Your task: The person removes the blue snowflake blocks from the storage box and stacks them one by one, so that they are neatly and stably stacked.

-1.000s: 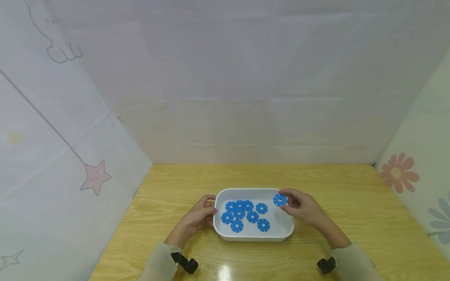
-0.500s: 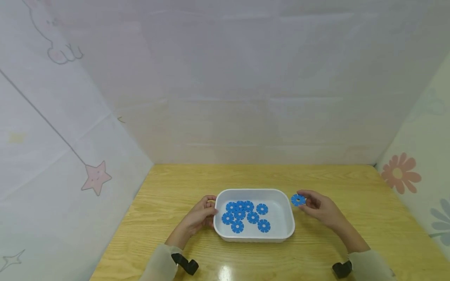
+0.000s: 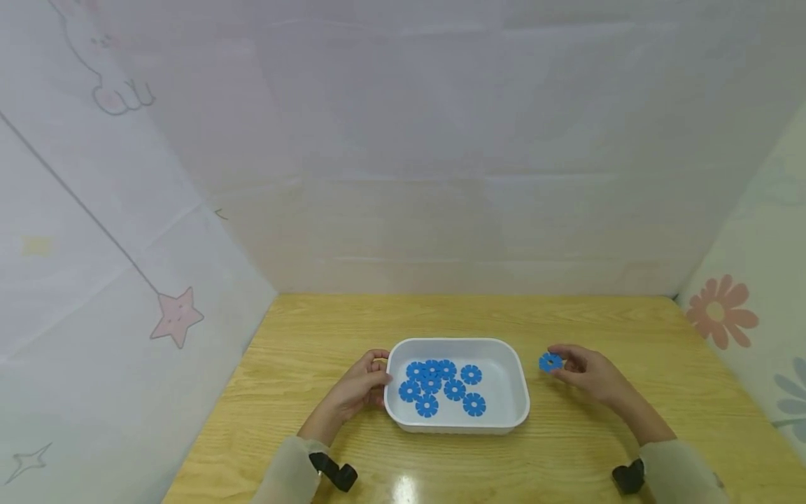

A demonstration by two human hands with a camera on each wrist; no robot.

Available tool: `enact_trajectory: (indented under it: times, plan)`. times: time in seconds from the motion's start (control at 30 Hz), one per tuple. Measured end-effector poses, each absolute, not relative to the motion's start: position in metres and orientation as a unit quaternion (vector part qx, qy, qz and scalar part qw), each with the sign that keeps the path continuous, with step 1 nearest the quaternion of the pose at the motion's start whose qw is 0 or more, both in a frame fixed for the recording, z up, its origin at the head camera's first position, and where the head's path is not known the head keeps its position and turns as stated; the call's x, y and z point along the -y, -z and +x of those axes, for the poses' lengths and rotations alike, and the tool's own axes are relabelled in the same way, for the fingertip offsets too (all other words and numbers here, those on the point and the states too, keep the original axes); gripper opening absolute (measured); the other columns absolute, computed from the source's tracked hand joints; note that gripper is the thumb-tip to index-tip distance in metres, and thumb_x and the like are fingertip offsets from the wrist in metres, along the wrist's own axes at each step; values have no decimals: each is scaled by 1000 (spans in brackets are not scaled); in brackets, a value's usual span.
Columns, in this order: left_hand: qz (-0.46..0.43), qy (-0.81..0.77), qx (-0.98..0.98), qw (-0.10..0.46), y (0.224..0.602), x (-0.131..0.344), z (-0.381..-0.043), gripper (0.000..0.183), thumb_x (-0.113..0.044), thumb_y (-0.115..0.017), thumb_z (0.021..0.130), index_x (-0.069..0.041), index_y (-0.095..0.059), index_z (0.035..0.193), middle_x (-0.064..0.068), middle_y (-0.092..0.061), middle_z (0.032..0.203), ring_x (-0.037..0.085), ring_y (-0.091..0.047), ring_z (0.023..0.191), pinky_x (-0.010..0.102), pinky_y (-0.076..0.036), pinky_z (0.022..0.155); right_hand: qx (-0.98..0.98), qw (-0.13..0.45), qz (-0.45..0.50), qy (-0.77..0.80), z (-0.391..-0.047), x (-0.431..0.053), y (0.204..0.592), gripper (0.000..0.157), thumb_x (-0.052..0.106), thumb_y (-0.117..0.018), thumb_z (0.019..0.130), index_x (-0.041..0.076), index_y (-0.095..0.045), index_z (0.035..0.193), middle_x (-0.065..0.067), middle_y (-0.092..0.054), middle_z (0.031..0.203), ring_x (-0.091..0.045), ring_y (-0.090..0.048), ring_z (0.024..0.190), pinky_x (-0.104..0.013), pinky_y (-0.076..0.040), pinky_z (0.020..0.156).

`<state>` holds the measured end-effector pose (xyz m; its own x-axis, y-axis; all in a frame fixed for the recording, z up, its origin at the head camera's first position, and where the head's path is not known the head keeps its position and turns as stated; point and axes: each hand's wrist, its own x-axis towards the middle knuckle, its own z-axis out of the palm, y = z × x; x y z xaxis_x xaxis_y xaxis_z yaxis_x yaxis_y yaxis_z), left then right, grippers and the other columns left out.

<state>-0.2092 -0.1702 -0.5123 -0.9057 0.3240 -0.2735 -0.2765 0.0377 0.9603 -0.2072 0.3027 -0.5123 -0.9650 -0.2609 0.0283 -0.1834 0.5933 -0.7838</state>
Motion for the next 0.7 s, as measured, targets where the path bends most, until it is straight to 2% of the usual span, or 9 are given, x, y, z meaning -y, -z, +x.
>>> enact_trajectory:
  times: [0.23,0.33,0.5,0.6,0.7]
  plan:
    - [17,-691,-688,221,513,169,-209,57,-1,-59,91,-1,-34,143,14,-57,106,19,-62,79,27,-54,56,-907,83,-120,394,-216,-310,519,53,29,-72,94,1,-58,137,-4,-61,95,-18,-52,83,-27,-47,66]
    - [16,-693,-685,224,514,169,-209,58,-1,-59,90,-1,-34,142,15,-57,107,20,-62,79,27,-55,55,-910,94,-114,388,-218,-312,522,53,28,-73,93,1,-58,137,-5,-63,100,-19,-54,88,-29,-48,71]
    - [13,-695,-682,225,515,170,-210,59,-1,-60,89,-1,-34,142,17,-58,108,21,-64,79,27,-56,55,-916,105,-101,373,-218,-317,525,53,28,-73,93,2,-59,137,-10,-66,114,-24,-61,102,-41,-54,82]
    - [13,-693,-685,225,515,171,-211,59,-2,-60,89,-2,-34,142,18,-58,110,20,-64,78,27,-55,55,-918,109,-95,369,-220,-320,526,52,27,-73,93,2,-58,137,-13,-66,116,-28,-61,104,-47,-54,84]
    - [13,-691,-686,227,514,171,-212,59,-2,-60,89,-2,-34,142,18,-58,110,20,-64,78,27,-55,55,-920,103,-99,364,-222,-322,528,51,25,-73,93,2,-59,136,-13,-66,115,-27,-61,102,-46,-54,84]
